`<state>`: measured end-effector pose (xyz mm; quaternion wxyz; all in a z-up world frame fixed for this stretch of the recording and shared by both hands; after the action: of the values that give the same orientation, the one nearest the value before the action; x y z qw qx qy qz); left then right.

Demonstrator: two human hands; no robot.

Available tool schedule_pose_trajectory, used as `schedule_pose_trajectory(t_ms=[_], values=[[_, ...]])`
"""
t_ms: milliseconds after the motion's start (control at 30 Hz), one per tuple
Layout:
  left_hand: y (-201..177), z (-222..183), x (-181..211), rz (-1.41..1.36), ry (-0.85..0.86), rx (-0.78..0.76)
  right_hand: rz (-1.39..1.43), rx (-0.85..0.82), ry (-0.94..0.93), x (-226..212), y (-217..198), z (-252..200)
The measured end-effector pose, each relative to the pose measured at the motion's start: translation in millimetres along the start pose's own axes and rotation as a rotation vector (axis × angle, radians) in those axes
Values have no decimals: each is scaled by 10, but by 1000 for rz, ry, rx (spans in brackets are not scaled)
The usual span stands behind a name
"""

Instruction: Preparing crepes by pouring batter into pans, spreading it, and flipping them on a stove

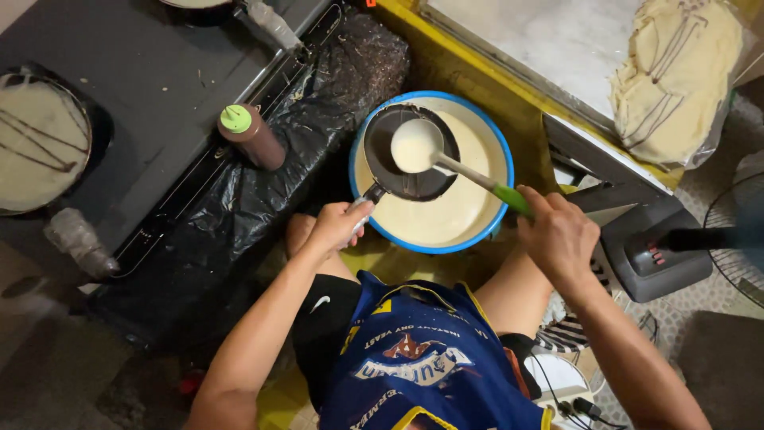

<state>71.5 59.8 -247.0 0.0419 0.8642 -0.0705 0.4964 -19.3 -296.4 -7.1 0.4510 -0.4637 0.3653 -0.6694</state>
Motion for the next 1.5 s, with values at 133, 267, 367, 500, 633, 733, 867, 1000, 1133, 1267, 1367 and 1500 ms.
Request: schedule_pose_trajectory(t_ms=[133,267,367,500,633,733,867,1000,1133,1267,1367,1500], values=[[-84,11,170,-28,1,37,-103,214,-109,-226,-146,46],[-246,-76,241,-93,-41,79,-77,274,-111,-264,-203,196],[-178,-272,125,-250,-179,-32,-93,350,-125,-331,-251,282],[283,-250,-690,-485,-227,-84,-119,375,-149,-429,-424,298],[735,-264,-833,-687,-36,-41,-191,435,-196,-544,-725,166],[744,-247,-572,-585,94,65,-203,426,-203,-525,-851,-3],[812,-202,-311,-519,0,23,-219,395,-183,-481,-830,-225],[741,-188,-25,-473,-174,-155,-197,286,-107,-473,-504,-213],[619,-189,65,-192,-300,-295,18,-47,97,-175,-89,-120],[623,-428,361,64,-195,-294,65,-215,205,43,320,-248],[612,-759,653,316,-113,-257,113,-241,273,153,578,-371],[610,-632,108,95,-68,-209,57,-147,327,411,312,-406]])
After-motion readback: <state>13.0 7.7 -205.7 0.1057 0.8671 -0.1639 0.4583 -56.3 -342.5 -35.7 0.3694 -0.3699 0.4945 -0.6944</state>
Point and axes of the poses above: each hand's wrist, its own z-axis towards the middle knuckle, its own y-axis out of the palm, x = y × z, the point moved 10 cm from there along z, towards the middle knuckle, and after that the axes turned 6 degrees about -z, right-handed, at the moved point
